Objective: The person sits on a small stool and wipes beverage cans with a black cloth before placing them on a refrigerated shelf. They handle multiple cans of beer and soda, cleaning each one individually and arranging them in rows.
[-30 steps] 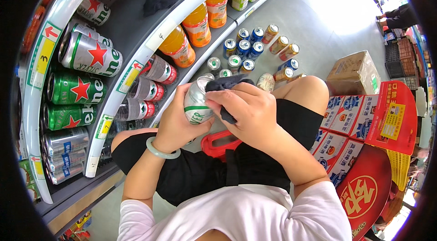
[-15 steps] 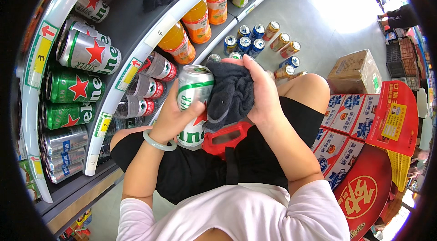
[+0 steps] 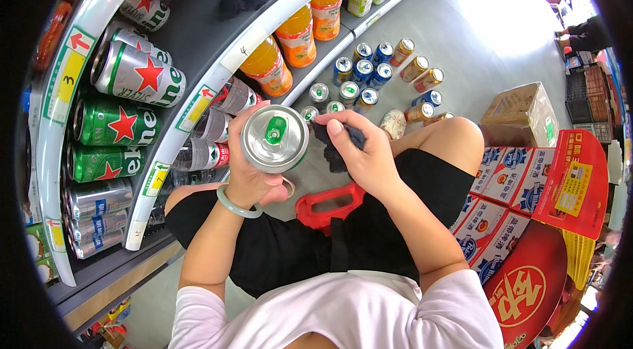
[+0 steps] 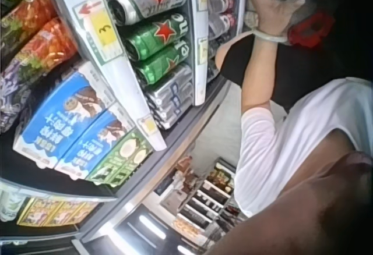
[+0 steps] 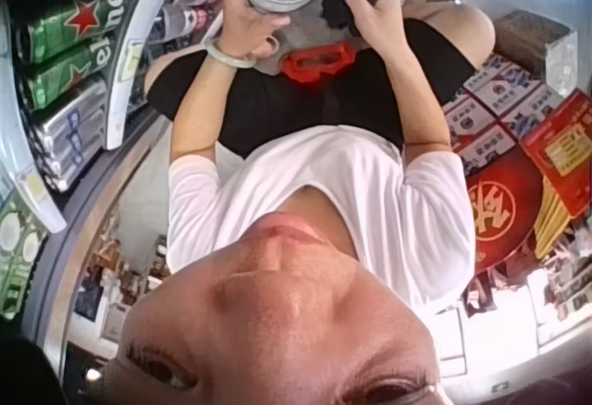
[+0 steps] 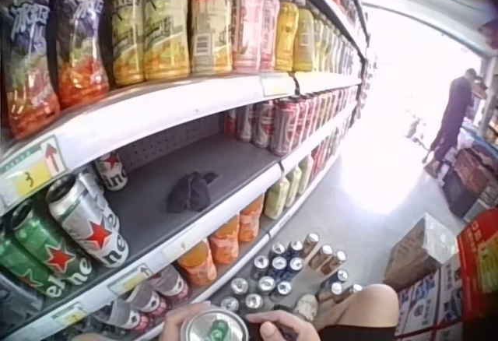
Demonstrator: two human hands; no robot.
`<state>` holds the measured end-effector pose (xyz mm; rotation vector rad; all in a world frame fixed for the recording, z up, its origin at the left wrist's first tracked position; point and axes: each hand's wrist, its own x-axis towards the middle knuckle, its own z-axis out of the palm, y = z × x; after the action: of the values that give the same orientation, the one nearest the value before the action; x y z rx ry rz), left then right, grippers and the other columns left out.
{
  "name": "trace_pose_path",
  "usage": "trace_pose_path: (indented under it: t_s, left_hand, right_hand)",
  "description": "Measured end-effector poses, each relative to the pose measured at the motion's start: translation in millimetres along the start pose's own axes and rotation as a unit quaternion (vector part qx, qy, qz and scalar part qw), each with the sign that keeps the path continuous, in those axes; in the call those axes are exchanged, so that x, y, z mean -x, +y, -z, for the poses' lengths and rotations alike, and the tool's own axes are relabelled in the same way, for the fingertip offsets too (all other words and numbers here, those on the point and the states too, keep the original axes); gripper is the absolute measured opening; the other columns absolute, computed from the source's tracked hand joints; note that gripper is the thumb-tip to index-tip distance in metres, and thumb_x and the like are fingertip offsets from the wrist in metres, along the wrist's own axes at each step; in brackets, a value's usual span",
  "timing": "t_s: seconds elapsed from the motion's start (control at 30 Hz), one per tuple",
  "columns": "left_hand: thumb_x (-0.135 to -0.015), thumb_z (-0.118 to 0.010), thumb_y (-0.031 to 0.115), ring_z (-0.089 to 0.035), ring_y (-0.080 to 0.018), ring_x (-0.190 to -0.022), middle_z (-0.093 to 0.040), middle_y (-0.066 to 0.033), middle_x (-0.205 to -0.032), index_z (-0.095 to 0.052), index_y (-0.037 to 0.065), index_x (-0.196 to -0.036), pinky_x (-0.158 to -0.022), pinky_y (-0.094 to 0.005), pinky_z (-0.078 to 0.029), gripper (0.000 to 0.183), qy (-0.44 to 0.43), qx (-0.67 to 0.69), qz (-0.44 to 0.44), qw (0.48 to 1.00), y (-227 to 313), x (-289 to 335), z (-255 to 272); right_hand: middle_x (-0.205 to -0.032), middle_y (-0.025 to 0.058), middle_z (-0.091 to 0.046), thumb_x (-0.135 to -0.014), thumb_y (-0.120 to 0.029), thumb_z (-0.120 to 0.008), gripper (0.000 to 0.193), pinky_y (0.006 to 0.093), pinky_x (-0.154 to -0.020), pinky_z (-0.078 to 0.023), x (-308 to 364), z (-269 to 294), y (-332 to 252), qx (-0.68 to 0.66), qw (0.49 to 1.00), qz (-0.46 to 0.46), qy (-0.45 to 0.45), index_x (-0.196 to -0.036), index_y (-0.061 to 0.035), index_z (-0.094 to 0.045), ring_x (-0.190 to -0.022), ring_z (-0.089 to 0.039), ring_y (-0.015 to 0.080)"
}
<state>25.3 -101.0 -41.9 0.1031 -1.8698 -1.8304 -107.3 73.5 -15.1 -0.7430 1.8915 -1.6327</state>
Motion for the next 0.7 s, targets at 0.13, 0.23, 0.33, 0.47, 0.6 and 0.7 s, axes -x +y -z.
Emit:
trace_pose_path:
  t_s: [0.13,0.23,0.33,0.47,0.6,0.7]
  left_hand:
    - [-0.069,-0.091,0.059,-0.048,-0.0285,-0.139,-0.042,-0.0191,-0.152,-0.029,0.0,-0.152,-0.118,-0.0422,-0.036,0.119,0.013,-0.023,-0.046,0.999,-5.5,3.4,0.4]
    - [-0.072,-0.09,0.057,-0.047,-0.0281,-0.138,-0.041,-0.0188,-0.152,-0.029,0.0,-0.151,-0.118,-0.0421,-0.036,0.115,0.024,-0.037,-0.065,0.997,-7.8,2.3,0.4]
    - [-0.08,-0.086,0.052,-0.045,-0.0269,-0.14,-0.04,-0.0178,-0.151,-0.028,0.0,-0.151,-0.118,-0.0419,-0.036,0.105,0.038,0.018,-0.009,0.999,3.2,-0.4,-6.2]
    - [-0.105,-0.049,0.053,-0.035,-0.0267,-0.147,-0.036,-0.0161,-0.155,-0.026,0.001,-0.157,-0.123,-0.0418,-0.024,0.078,-0.034,0.014,0.024,0.999,14.1,-16.6,3.1]
    - [-0.11,-0.031,0.055,-0.041,-0.0246,-0.142,-0.042,-0.0131,-0.154,-0.036,0.003,-0.154,-0.122,-0.0414,-0.027,0.069,0.153,-0.052,0.025,0.986,14.4,-28.3,16.1]
    - [-0.111,-0.034,0.053,-0.051,-0.0214,-0.128,-0.047,-0.0107,-0.148,-0.04,0.006,-0.148,-0.112,-0.0405,-0.039,0.06,0.319,-0.021,0.065,0.945,10.6,-27.7,21.6]
  right_hand:
    - [-0.112,0.0075,-0.064,-0.096,-0.007,-0.066,0.035,0.0306,-0.097,-0.047,6.5,-0.3,-5.4,-0.037,0.993,0.064,-0.096,-0.131,-0.0028,-0.062,-0.108,-0.061,0.0165]
    - [-0.132,0.0154,-0.058,-0.082,-0.01,-0.078,0.067,0.0378,-0.101,-0.049,4.4,-9.2,-2.1,0.093,0.977,0.148,-0.126,-0.142,-0.0054,-0.049,-0.119,-0.062,0.0337]
    - [-0.136,0.0197,-0.058,-0.073,-0.027,-0.089,0.087,0.0434,-0.094,-0.055,11.2,-25.9,-11.5,0.161,0.981,0.043,-0.103,-0.144,-0.0054,-0.045,-0.117,-0.066,0.0386]
    - [-0.115,0.0183,-0.071,-0.068,-0.034,-0.092,0.077,0.0402,-0.095,-0.055,-30.8,-40.4,-3.5,0.13,0.988,0.05,-0.063,-0.13,-0.0026,-0.059,-0.11,-0.07,0.0344]
    - [-0.112,0.013,-0.074,-0.075,-0.037,-0.088,0.065,0.0348,-0.095,-0.054,-86.9,-37.6,-19.1,0.009,0.996,0.003,-0.087,-0.121,0.0019,-0.064,-0.103,-0.07,0.0178]
    - [-0.113,0.0096,-0.073,-0.082,-0.038,-0.085,0.06,0.0317,-0.098,-0.052,-139.6,-45.0,-63.6,-0.068,0.992,0.018,-0.102,-0.122,0.0027,-0.065,-0.104,-0.068,0.0166]
